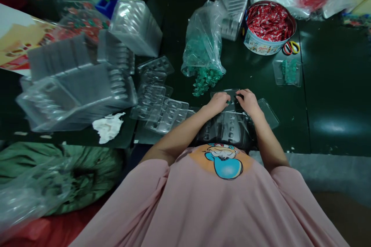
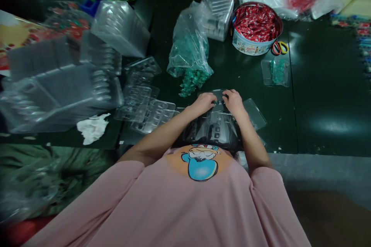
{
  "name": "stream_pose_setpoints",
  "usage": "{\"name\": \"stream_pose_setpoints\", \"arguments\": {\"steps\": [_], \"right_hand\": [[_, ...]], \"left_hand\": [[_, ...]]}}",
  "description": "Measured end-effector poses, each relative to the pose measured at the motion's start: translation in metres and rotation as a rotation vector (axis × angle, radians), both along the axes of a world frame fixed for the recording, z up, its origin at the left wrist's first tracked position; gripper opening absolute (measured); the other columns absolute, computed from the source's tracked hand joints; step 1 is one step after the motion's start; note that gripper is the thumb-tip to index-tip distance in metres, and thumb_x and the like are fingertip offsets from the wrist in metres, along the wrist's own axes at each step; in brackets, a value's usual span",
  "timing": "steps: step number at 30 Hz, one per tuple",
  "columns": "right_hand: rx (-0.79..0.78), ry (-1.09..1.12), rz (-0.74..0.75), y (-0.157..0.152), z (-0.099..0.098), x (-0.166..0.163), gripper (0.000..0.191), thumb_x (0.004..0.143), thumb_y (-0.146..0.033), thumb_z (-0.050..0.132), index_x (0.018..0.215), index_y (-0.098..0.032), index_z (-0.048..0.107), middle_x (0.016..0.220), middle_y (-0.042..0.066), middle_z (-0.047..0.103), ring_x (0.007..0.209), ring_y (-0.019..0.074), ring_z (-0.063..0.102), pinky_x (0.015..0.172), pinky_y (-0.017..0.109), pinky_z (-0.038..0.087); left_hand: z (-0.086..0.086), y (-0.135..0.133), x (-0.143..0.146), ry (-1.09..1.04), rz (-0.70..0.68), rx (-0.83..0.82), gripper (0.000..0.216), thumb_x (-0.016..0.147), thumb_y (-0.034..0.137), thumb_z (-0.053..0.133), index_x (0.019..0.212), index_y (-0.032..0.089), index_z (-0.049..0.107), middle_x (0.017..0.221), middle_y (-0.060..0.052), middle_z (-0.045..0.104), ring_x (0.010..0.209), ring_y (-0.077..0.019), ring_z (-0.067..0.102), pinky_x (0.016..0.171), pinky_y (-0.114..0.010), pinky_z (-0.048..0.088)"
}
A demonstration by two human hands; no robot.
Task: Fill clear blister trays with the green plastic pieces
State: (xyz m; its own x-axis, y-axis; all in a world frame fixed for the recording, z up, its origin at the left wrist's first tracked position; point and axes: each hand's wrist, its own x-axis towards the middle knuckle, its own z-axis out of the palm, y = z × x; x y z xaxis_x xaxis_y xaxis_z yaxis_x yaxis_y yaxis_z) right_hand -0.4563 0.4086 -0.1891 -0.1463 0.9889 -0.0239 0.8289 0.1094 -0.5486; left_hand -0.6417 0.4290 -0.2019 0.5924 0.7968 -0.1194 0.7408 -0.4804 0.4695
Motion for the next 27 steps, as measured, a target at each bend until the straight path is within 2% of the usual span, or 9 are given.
{"name": "stream_pose_setpoints", "arguments": {"steps": [3,7,11,16,21,27], "right_hand": [[0.002,0.007,0.003,-0.002,0.002,-0.001,0.025,0.086,-0.017,0.055,0.108,-0.016,0.068,0.110,0.013,0.064,0.103,0.0249,0.058,0.093,0.039,0.044],[0.040,0.010,0.066,-0.008,0.008,-0.006,0.021,0.087,-0.018,0.057,0.104,-0.018,0.069,0.108,0.011,0.064,0.103,0.0248,0.056,0.091,0.038,0.044],[0.040,-0.086,0.149,-0.015,0.009,-0.016,0.013,0.084,-0.019,0.064,0.094,-0.019,0.072,0.109,0.010,0.065,0.107,0.0262,0.052,0.091,0.040,0.042],[0.019,-0.202,0.142,-0.018,0.003,-0.027,0.013,0.082,-0.018,0.066,0.092,-0.020,0.074,0.117,0.012,0.062,0.113,0.0295,0.046,0.088,0.042,0.041],[-0.001,-0.207,0.145,-0.015,-0.002,-0.030,0.015,0.085,-0.018,0.061,0.092,-0.020,0.074,0.118,0.013,0.062,0.112,0.0289,0.045,0.087,0.041,0.040],[-0.024,-0.226,0.155,-0.015,-0.003,-0.035,0.020,0.087,-0.017,0.053,0.085,-0.018,0.073,0.118,0.012,0.063,0.114,0.0295,0.045,0.087,0.041,0.038]], "left_hand": [[0.001,-0.002,-0.002,-0.032,0.015,-0.007,0.027,0.074,0.014,0.068,0.100,0.016,0.073,0.098,-0.009,0.069,0.095,-0.0214,0.064,0.084,-0.028,0.047],[0.005,0.002,-0.010,-0.126,0.052,-0.098,0.044,0.070,0.018,0.073,0.114,0.018,0.069,0.094,-0.004,0.070,0.085,-0.0172,0.064,0.078,-0.025,0.048],[0.007,0.005,-0.015,-0.099,0.030,-0.082,0.026,0.074,0.018,0.066,0.099,0.017,0.075,0.091,-0.006,0.070,0.083,-0.0170,0.063,0.080,-0.026,0.047],[0.014,-0.004,-0.011,0.020,0.100,-0.012,0.017,0.078,0.020,0.063,0.088,0.014,0.075,0.092,-0.010,0.069,0.087,-0.0211,0.063,0.082,-0.030,0.047],[0.022,-0.016,-0.006,0.099,0.130,0.025,0.022,0.083,0.017,0.053,0.085,0.013,0.075,0.096,-0.012,0.068,0.087,-0.0199,0.062,0.078,-0.029,0.046],[0.022,-0.023,0.003,0.148,0.180,0.057,0.022,0.081,0.013,0.053,0.083,0.015,0.075,0.103,-0.012,0.068,0.091,-0.0217,0.062,0.082,-0.033,0.045]]}}
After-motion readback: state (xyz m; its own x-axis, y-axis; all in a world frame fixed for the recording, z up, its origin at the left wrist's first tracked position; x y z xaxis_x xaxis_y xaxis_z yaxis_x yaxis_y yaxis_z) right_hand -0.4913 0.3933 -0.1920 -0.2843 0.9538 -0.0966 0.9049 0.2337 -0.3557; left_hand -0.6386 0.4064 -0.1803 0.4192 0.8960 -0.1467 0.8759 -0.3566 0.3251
